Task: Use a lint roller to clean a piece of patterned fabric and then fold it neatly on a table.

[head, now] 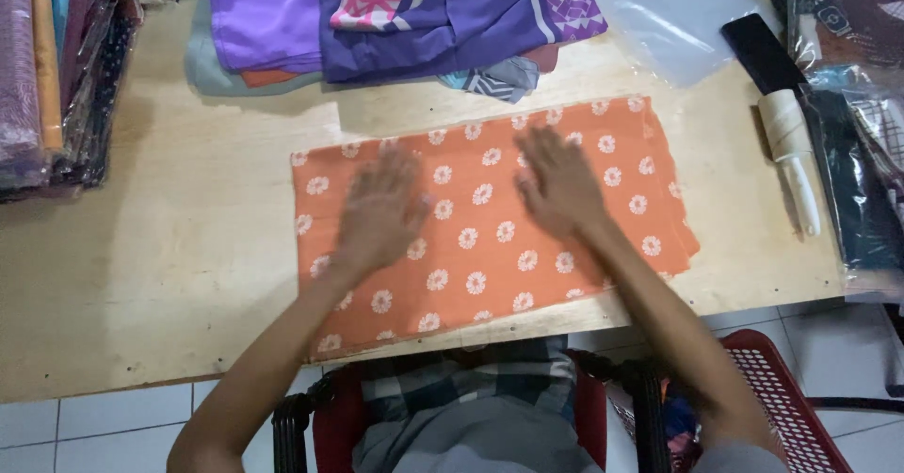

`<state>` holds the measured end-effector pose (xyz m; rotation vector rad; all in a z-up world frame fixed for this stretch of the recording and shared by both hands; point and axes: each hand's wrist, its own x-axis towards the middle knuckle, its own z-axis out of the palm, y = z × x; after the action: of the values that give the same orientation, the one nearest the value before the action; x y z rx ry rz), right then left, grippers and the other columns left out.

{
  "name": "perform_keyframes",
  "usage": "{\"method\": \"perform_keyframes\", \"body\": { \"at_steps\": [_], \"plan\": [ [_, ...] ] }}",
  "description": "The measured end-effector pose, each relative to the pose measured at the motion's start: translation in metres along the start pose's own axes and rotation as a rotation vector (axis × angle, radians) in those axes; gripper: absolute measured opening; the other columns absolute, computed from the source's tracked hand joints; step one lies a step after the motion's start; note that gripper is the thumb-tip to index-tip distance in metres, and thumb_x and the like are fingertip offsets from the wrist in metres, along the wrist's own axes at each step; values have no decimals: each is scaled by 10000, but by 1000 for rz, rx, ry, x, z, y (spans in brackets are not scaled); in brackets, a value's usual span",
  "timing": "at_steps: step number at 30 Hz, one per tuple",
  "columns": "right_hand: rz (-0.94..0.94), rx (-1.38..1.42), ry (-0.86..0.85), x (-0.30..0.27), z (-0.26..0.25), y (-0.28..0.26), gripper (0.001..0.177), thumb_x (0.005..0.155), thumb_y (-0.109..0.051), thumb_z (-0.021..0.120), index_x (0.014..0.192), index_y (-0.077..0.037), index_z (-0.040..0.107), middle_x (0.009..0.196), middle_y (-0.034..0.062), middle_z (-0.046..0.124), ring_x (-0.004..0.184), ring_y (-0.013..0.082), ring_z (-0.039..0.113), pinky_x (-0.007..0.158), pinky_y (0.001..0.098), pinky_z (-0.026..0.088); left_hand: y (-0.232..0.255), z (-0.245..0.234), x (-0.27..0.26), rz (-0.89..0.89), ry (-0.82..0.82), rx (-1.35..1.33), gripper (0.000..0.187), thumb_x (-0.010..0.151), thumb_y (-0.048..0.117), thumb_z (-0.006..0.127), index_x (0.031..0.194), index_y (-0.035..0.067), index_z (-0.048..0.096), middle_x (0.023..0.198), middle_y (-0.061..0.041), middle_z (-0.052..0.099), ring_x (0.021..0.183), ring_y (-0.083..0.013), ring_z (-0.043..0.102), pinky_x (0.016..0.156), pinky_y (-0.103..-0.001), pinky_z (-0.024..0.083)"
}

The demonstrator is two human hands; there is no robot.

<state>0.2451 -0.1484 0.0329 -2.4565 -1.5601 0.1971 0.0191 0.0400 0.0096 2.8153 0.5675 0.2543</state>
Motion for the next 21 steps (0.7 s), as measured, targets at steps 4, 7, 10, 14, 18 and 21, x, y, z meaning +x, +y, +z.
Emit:
{"method": "perform_keyframes", "body": {
  "at_steps": [4,7,10,14,18,21],
  "plan": [
    [166,-24,85,-2,-19,52,640,1080,-484,284,1628,-161,354,1679,170,295,1547,385,233,1227,582,167,-52,-30,-13,-300,-6,-71,712,1048,516,398,1632,118,316,1686,-187,257,1558,-405,186,1209,-604,139],
    [274,-45,87,0,-17,89,668,1072,-501,294,1637,-147,332,1690,179,272,1556,386,209,1231,591,171,-77,-24,-17,-321,56,-21,718,1063,523,355,1630,84,323,1696,-211,234,1570,-404,148,1243,-569,85],
    [466,-48,148,-1,10,110,743,1073,-582,247,1640,-105,307,1696,218,231,1575,385,132,1225,595,32,-76,-20,-19,-336,96,9,714,1088,544,305,1642,94,306,1714,-201,195,1586,-389,83,1241,-581,-25],
    [337,-170,338,-15,4,24,693,1049,-398,447,1599,20,387,1644,335,253,1544,466,140,1170,720,145,-13,-36,-30,-171,171,212,691,1038,388,531,1599,12,384,1666,-256,299,1567,-391,198,1251,-550,61],
    [148,132,37,-43,18,-63,556,992,-317,353,1488,-81,438,1470,209,432,1403,403,356,1167,635,243,15,-5,-50,2,-18,-53,700,1008,442,510,1594,86,369,1675,-237,236,1552,-420,182,1243,-584,34],
    [-59,40,-38,-60,28,-63,689,1054,-513,232,1633,-142,285,1694,152,242,1577,332,154,1247,532,73,9,-4,-63,116,-43,82,703,1035,516,414,1625,148,309,1687,-141,269,1570,-316,197,1249,-525,122]
  ]
}}
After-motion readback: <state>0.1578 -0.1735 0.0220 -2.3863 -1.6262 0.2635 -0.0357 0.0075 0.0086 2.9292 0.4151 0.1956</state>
